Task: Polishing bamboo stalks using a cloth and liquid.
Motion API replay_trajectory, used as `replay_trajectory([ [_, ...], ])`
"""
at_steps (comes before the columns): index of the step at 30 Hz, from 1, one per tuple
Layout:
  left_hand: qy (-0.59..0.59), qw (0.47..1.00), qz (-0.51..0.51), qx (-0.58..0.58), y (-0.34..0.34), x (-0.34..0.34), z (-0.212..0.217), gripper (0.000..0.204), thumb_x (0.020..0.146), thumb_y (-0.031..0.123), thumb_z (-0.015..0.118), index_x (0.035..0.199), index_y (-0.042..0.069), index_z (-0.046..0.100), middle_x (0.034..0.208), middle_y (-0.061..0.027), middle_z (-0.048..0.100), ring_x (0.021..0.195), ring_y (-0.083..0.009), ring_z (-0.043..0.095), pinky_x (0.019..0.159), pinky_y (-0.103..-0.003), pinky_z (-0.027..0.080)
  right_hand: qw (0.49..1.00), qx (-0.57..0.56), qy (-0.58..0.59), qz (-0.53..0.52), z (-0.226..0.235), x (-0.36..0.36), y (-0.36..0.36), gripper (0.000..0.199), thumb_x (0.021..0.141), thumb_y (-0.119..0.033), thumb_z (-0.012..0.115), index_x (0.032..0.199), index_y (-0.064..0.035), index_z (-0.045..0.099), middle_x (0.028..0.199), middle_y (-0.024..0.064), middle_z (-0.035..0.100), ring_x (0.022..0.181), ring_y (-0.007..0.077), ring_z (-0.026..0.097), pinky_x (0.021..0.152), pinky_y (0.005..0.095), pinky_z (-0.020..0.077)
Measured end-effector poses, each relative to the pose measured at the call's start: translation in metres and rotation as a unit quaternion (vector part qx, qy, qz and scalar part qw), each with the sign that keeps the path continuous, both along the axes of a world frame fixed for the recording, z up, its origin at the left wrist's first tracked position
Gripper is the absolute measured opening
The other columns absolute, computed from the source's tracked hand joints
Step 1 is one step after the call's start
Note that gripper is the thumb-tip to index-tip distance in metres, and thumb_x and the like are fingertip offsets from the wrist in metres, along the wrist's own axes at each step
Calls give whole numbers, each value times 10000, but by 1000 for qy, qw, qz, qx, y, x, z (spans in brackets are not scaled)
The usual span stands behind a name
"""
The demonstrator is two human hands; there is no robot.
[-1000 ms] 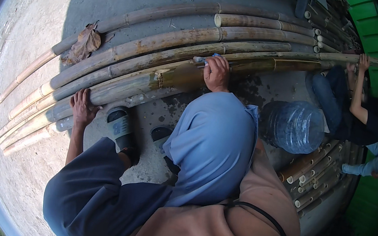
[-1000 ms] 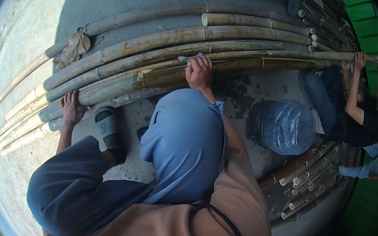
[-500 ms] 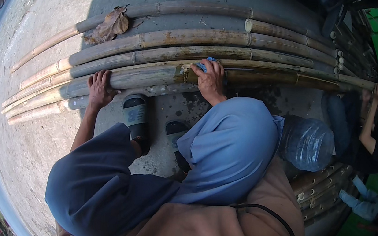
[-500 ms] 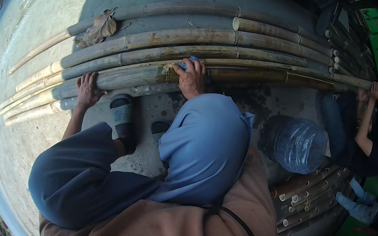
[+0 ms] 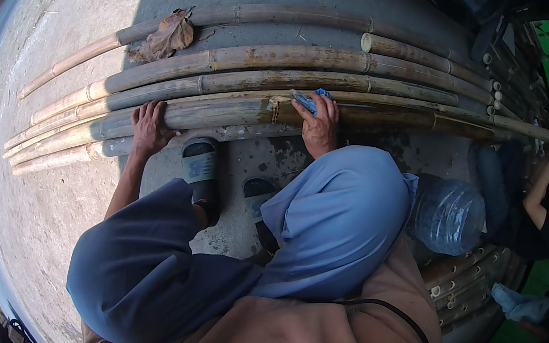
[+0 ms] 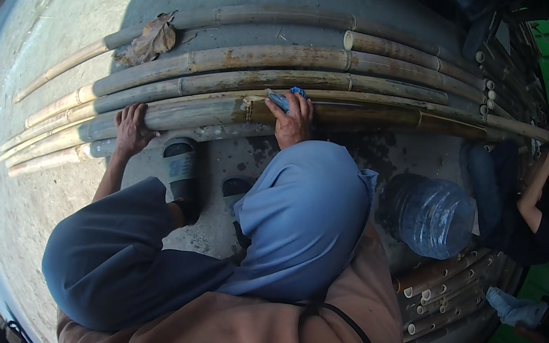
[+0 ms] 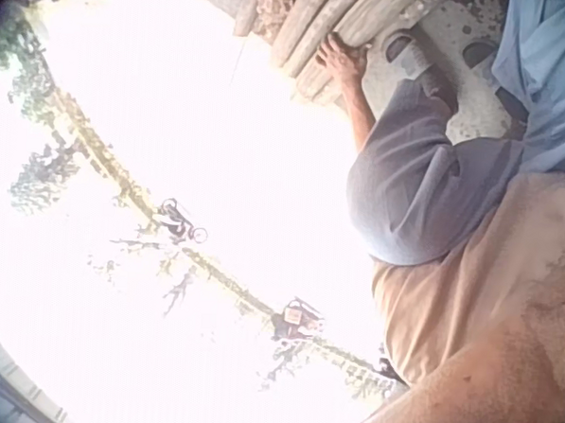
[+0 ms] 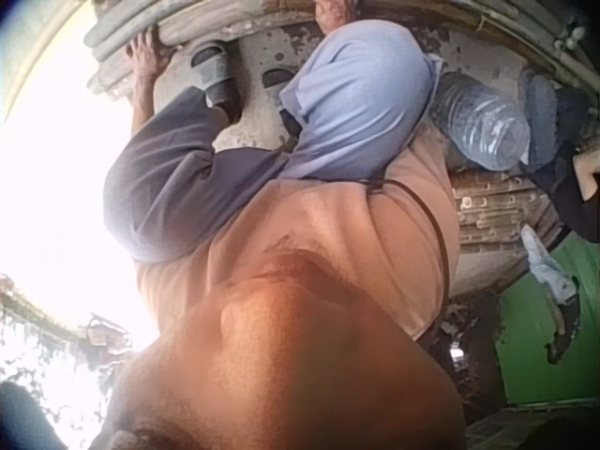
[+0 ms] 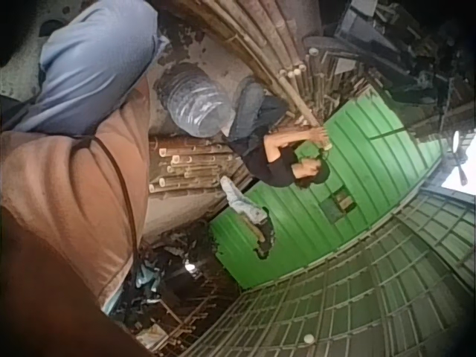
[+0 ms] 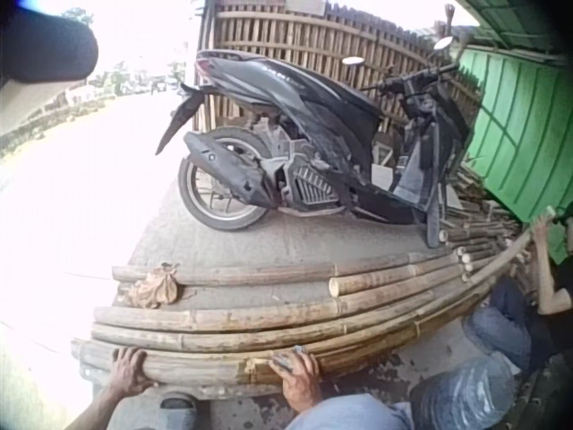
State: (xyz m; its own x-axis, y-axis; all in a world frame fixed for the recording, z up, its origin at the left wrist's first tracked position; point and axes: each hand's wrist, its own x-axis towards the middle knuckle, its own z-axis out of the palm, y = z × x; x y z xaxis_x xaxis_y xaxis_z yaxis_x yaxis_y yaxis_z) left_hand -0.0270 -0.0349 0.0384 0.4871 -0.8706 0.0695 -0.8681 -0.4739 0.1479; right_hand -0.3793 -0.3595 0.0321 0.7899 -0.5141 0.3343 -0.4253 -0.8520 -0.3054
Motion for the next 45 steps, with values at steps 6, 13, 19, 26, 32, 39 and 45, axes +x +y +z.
replay_trajectory([
  [6,2,1000,5,-9,1,2,1,1033,653,501,942,1495,83,515,1490,-137,554,1426,-356,462,1196,-548,276,997,13,16,-80,6,6,-9,399,901,-34,696,1256,-179,808,1448,154,570,1397,388,453,1223,598,320],
  [13,0,1000,4,-1,6,0,-2,1021,666,496,938,1497,88,507,1486,-134,552,1426,-352,463,1195,-552,275,997,65,20,23,9,28,2,396,957,-38,642,1294,-180,794,1481,172,556,1406,405,444,1207,567,345],
  [19,11,1000,6,12,4,3,1,1053,676,529,918,1524,74,488,1512,-164,540,1445,-383,450,1192,-567,276,999,8,12,-52,3,19,-13,449,866,-7,656,1297,-84,756,1374,160,628,1328,393,519,1172,529,390],
  [26,-17,1000,-5,-4,9,6,-5,1025,683,431,949,1532,88,487,1543,-158,523,1455,-378,445,1211,-541,274,994,50,-84,52,-17,29,-2,486,894,-39,632,1379,-59,662,1366,162,649,1347,374,548,1232,544,370],
  [32,-29,999,-28,28,-9,14,-34,1047,713,494,914,1569,107,452,1505,-161,537,1440,-394,454,1192,-556,297,951,-57,-127,-276,20,-147,-152,187,864,-30,668,1043,-40,723,1066,175,699,1083,423,631,969,545,499],
  [39,-20,998,-37,52,55,44,-29,963,855,499,809,1648,149,390,1645,-163,447,1528,-403,387,1233,-625,232,852,-137,-199,-464,257,-306,-137,224,913,-150,581,978,-49,769,950,233,766,931,459,729,840,506,578],
  [45,42,978,-37,199,61,41,48,711,838,186,861,1486,151,570,1677,-104,436,1554,-357,388,1228,-668,232,812,232,261,-467,272,-492,-126,368,949,-300,622,1073,4,789,999,165,801,923,330,758,853,421,557],
])
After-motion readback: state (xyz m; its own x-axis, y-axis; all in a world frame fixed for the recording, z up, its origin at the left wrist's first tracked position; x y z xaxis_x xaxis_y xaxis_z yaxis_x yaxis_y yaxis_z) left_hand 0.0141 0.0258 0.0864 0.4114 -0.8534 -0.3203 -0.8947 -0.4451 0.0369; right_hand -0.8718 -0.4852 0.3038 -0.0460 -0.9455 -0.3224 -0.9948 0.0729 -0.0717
